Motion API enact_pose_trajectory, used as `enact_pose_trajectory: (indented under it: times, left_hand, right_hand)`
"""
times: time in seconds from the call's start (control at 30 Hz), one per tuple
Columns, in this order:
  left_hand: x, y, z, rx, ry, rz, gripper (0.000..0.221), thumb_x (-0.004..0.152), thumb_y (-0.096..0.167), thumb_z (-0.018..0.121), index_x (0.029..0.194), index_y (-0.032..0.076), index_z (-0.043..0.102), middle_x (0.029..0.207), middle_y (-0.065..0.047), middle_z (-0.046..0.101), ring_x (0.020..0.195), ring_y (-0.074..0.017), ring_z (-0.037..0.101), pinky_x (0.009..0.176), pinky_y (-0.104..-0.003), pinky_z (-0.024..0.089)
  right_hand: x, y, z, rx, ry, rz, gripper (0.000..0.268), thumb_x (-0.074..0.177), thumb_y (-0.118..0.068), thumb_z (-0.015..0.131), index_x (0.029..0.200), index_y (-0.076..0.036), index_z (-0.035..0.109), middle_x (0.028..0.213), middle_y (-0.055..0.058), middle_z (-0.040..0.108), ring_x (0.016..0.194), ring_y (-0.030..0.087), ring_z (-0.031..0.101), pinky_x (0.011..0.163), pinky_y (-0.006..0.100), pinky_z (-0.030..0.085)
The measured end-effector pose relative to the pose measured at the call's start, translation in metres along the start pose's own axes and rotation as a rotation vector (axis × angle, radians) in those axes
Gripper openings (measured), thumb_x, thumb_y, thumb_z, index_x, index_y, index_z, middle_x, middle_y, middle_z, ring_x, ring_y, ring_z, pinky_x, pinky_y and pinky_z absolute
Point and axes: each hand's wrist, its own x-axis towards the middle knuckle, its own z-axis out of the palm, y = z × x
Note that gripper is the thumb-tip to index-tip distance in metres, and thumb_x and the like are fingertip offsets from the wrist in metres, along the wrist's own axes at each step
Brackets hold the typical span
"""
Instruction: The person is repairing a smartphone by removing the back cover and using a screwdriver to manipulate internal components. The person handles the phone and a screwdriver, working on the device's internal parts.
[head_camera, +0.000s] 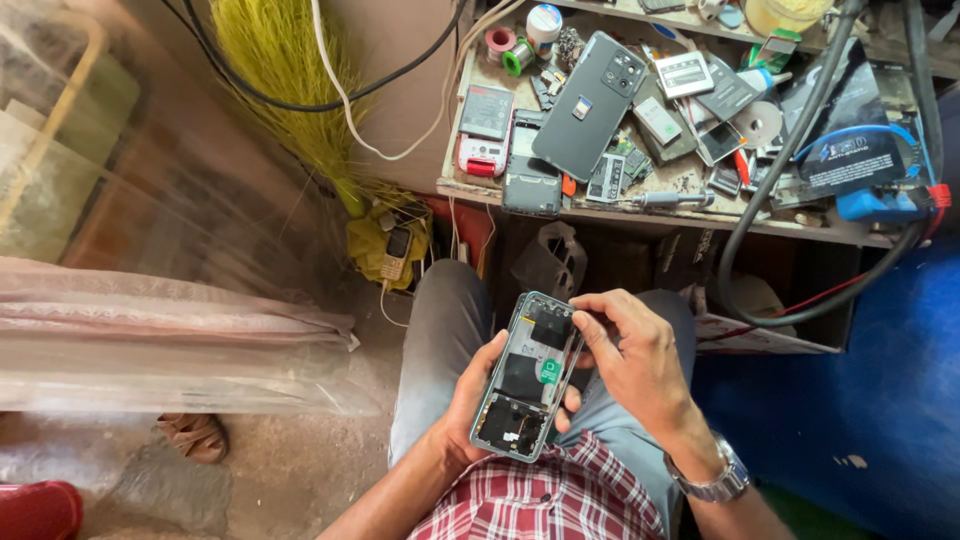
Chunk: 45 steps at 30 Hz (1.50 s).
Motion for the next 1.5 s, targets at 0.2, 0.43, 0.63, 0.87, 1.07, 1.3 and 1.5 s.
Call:
enact_pose_trajectory:
  times: [0.2,0.43,0.63,0.87,1.07,1.3,1.5]
  left_hand:
    - [0.003,0.001,0.006,0.038,0.015,0.014,0.088,0.108,0.065,0.027,0.154,-0.009,0.039,0.111,-0.03,0.067,0.097,-0.0387,0.073,0.081,-0.045,0.063]
    - [0.004,0.002,0.004,0.047,0.041,-0.014,0.09,0.107,0.067,0.028,0.151,-0.01,0.042,0.109,-0.029,0.068,0.097,-0.0394,0.073,0.079,-0.044,0.063]
    - [0.003,0.002,-0.001,0.043,-0.015,0.001,0.084,0.111,0.063,0.03,0.141,-0.013,0.05,0.106,-0.031,0.068,0.095,-0.0425,0.072,0.084,-0.046,0.062]
    - [-0.002,0.01,-0.013,0.265,0.064,-0.161,0.078,0.113,0.057,0.027,0.139,-0.012,0.052,0.111,-0.034,0.067,0.1,-0.0446,0.071,0.098,-0.049,0.057]
    - [-0.005,0.024,-0.036,0.3,0.057,-0.484,0.084,0.12,0.056,0.024,0.138,-0.022,0.05,0.116,-0.037,0.067,0.1,-0.0438,0.07,0.092,-0.047,0.06]
    - [-0.011,0.031,-0.046,0.414,0.187,-0.476,0.072,0.118,0.051,0.036,0.145,-0.014,0.052,0.118,-0.033,0.068,0.098,-0.0386,0.071,0.087,-0.043,0.062]
    - [-0.012,0.038,-0.024,0.374,0.199,-0.359,0.078,0.104,0.065,0.042,0.138,-0.004,0.056,0.113,-0.023,0.072,0.091,-0.0317,0.075,0.076,-0.044,0.063]
  right_hand:
    - [0.003,0.003,0.0,0.001,0.006,0.021,0.018,0.093,-0.013,0.07,0.107,-0.002,0.072,0.09,0.008,0.072,0.07,0.015,0.07,0.062,0.028,0.056]
    - [0.002,0.004,-0.003,-0.034,0.006,0.009,0.016,0.092,-0.012,0.07,0.106,-0.003,0.074,0.091,0.008,0.072,0.076,0.016,0.069,0.064,0.029,0.054]
    - [0.002,0.005,-0.012,-0.037,-0.039,-0.026,0.017,0.091,-0.01,0.071,0.107,-0.003,0.073,0.095,0.008,0.073,0.082,0.02,0.073,0.07,0.031,0.057]
    - [-0.006,-0.004,-0.034,-0.338,-0.3,-0.51,0.09,0.065,-0.036,0.085,0.143,-0.01,0.049,0.15,0.016,0.046,0.138,0.037,0.044,0.111,0.047,0.039]
    - [-0.017,-0.009,-0.037,-0.433,-0.704,-0.586,0.109,0.059,-0.032,0.091,0.148,-0.006,0.035,0.152,0.016,0.043,0.145,0.038,0.036,0.115,0.054,0.028]
    - [-0.032,0.006,-0.027,-0.392,-0.763,-0.517,0.112,0.06,-0.015,0.091,0.152,0.001,0.029,0.141,0.02,0.047,0.131,0.039,0.045,0.108,0.045,0.04]
    - [-0.052,0.026,-0.027,-0.169,-0.61,-0.166,0.111,0.055,-0.018,0.094,0.152,-0.009,0.04,0.146,0.016,0.051,0.123,0.036,0.059,0.099,0.038,0.052]
